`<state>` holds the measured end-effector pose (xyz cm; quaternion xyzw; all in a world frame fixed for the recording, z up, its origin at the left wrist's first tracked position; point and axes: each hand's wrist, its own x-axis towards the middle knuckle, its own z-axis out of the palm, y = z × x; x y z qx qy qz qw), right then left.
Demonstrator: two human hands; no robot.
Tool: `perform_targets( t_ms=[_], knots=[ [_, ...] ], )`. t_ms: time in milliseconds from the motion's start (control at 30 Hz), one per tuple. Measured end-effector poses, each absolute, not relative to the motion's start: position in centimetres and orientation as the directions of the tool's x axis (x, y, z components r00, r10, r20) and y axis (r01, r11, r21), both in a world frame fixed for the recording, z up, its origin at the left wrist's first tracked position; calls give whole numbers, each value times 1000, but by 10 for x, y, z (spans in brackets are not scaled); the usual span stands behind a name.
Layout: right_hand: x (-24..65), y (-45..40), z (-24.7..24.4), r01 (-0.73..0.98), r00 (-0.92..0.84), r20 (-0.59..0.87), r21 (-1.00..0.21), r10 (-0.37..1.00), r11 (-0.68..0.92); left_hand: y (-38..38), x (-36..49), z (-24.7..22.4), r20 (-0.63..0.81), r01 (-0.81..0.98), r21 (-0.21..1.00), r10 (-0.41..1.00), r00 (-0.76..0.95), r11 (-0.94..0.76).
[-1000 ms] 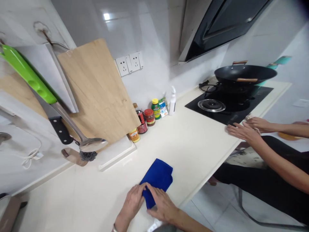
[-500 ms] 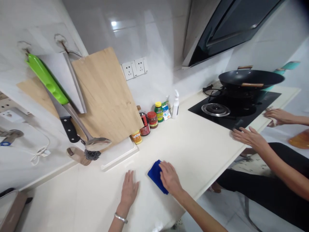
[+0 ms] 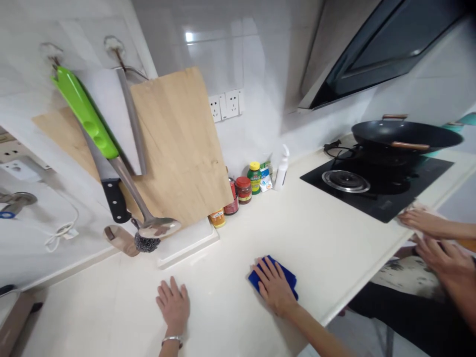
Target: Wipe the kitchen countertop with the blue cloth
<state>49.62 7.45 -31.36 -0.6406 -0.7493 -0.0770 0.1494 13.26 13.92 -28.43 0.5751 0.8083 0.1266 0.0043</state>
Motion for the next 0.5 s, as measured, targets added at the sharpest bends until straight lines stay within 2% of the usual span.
perform_targets(
  t_ms=[133,333,500],
  knots=[
    [537,119,-317,999,29,310,-25,950,-23,134,137,-292,278,954,158,915,-292,257],
    [567,200,-316,958,274,284,9,919,-288,137,135,-298,348,963,153,900,-263,223],
    [577,276,-308,916,394,251,-27,884,-400,141,138,-305,400,956,173,871,-287,235]
  ],
)
